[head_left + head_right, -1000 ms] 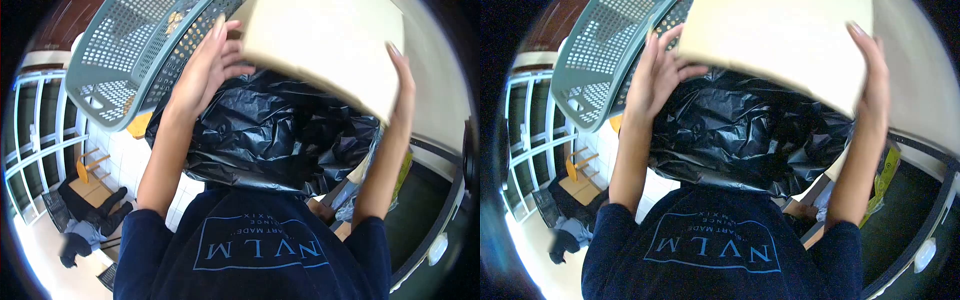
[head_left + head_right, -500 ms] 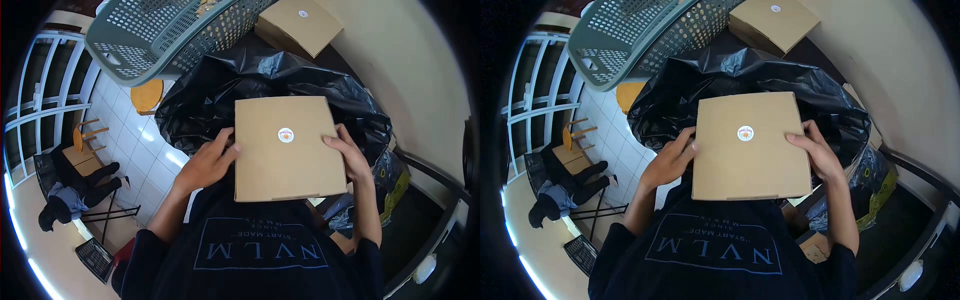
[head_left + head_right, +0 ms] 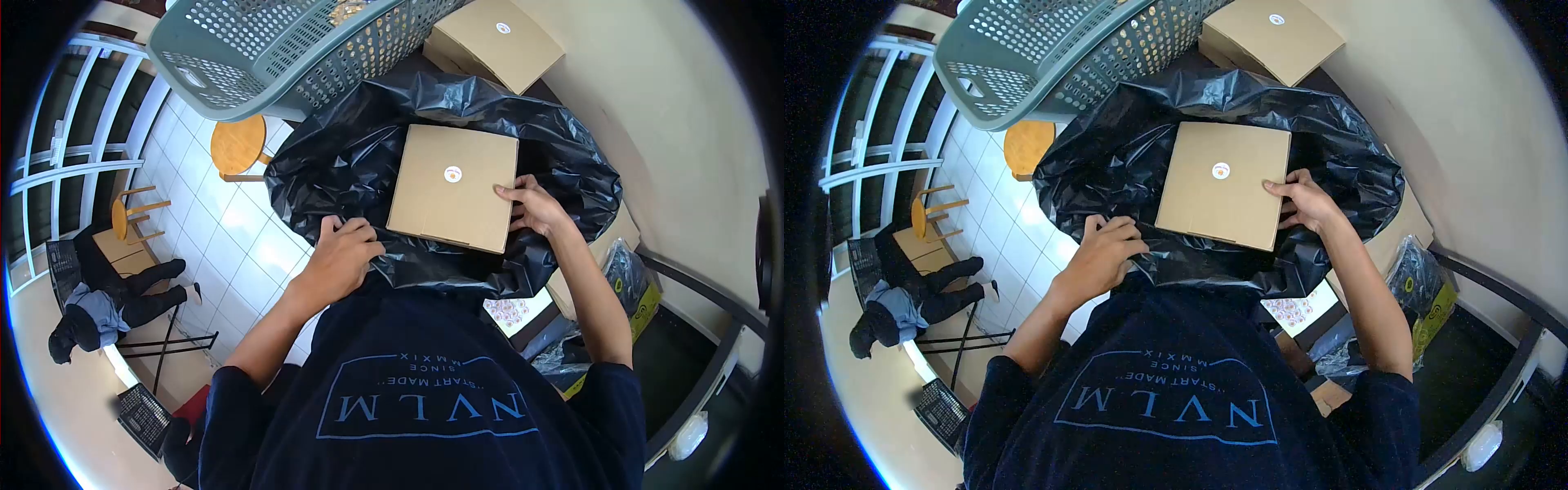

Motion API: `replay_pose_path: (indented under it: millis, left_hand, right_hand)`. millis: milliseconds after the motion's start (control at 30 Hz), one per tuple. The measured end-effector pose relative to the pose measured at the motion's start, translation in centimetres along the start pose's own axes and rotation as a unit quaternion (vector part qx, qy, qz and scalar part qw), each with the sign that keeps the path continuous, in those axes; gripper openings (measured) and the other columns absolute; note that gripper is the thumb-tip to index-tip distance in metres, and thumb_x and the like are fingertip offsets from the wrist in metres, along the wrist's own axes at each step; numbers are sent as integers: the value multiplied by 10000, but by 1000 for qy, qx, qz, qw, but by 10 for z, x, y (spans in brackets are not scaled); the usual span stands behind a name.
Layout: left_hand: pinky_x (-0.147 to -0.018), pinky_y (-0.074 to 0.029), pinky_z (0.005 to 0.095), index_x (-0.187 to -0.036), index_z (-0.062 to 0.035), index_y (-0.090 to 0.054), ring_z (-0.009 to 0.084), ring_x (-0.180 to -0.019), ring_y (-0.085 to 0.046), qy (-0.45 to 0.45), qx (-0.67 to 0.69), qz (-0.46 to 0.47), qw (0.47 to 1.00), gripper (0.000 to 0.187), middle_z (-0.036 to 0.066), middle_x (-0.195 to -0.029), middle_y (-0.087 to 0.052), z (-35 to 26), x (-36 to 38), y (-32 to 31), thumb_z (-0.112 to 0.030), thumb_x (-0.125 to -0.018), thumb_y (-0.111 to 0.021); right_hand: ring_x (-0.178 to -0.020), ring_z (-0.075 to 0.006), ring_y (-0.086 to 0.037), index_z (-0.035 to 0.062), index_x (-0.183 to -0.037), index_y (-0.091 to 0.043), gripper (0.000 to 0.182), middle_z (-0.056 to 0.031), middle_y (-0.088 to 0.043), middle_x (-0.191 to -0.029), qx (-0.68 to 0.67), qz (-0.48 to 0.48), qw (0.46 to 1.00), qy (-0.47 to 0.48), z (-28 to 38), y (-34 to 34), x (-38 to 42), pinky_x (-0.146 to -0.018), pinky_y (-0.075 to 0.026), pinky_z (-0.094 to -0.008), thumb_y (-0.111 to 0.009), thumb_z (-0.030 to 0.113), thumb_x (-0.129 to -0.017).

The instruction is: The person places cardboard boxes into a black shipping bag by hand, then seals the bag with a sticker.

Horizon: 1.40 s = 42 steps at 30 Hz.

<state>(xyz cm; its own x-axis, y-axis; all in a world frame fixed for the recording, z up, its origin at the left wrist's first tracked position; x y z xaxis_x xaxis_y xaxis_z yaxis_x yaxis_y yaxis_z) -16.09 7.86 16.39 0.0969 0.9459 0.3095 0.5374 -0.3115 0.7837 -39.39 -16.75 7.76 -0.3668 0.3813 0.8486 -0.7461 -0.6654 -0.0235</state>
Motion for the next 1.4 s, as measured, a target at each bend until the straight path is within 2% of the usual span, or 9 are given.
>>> replay_pose_path:
  millis: [167,300,433,633,700,767,867,1133,1400]
  left_hand:
    - [-901,-342,406,-926,-55,-692,255,-1100,-524,-39,9,-35,999,232,79,-989,-616,-3,-14,10,-8,-702,-654]
    - [-871,-409,386,-1060,-52,-664,277,-1042,-582,-39,6,141,989,317,138,-1038,-632,-5,-22,27,-120,-752,-692]
    - [-858,-475,404,-1159,-35,-613,338,-990,-604,-127,137,92,978,434,170,-1043,-642,-9,-51,70,-329,-845,-674]
    - [-931,-447,322,-1194,16,-594,206,-1068,-596,-66,326,-178,926,437,148,-1106,-659,-6,-189,134,-308,-902,-620]
    - [-985,-417,343,-1283,-2,-532,274,-1158,-541,50,337,-166,925,514,183,-1252,-570,20,-251,127,-348,-910,-597]
    - [-1045,-370,399,-1387,-28,-409,367,-1283,-403,147,576,-131,793,614,245,-1391,-405,32,-299,108,-351,-899,-594]
    - [-1049,-357,496,-1447,-56,-260,468,-1321,-283,209,601,-142,758,729,264,-1462,-256,56,-347,88,-310,-870,-627]
    - [-989,-394,579,-1435,-106,-107,486,-1273,-312,243,687,-211,651,920,245,-1439,-261,75,-370,50,-262,-782,-736]
    - [-1087,-245,564,-1411,32,-167,464,-1312,-302,219,663,-216,682,942,304,-1431,-241,60,-345,72,-370,-773,-730]
  right_hand:
    - [-951,-395,-626,15,-1263,-262,596,-247,-522,-1143,135,33,990,-20,-23,-4,-24,-660,-574,-515,-654,226,-868]
    - [-873,-319,-661,-20,-1287,-359,536,-245,-589,-1054,274,-26,961,9,-12,-7,-20,-595,-598,-428,-616,216,-880]
    - [-575,-204,-652,-42,-959,-634,301,-142,-661,-725,458,-17,884,96,35,-8,5,-497,-547,-339,-631,247,-875]
    - [-566,-155,-608,44,-814,-565,264,-32,-551,-643,44,-106,945,308,162,17,39,-571,-548,-290,-658,280,-889]
    - [-689,-205,-646,2,-950,-559,280,-107,-596,-776,-23,-151,932,329,184,45,4,-621,-545,-288,-648,260,-886]
    - [-1038,-363,-574,-10,-1313,-394,625,-237,-504,-1135,-142,-206,923,293,190,66,-35,-850,-528,-440,-681,309,-859]
    - [-1213,-499,-397,-12,-1440,-203,873,-321,-359,-1300,-181,-243,938,167,179,76,-89,-959,-413,-595,-705,356,-828]
    - [-1213,-438,-428,-1,-1376,-340,810,-294,-398,-1304,-209,-92,959,168,154,54,-135,-950,-396,-626,-728,423,-806]
    - [-1164,-351,-472,-87,-1323,-380,793,-249,-471,-1262,-199,-95,954,201,152,72,-96,-981,-421,-499,-759,365,-793]
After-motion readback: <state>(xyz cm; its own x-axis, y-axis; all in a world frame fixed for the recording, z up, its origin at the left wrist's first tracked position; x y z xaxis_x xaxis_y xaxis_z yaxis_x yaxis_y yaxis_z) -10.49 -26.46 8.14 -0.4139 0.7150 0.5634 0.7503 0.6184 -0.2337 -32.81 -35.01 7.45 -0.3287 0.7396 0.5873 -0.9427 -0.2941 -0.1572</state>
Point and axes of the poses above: each hand's wrist, its own x-axis away from the middle knuckle, its own y-axis out of the back of the hand, z = x × y, the point moved 3 cm from there along -x, towards the middle knuckle
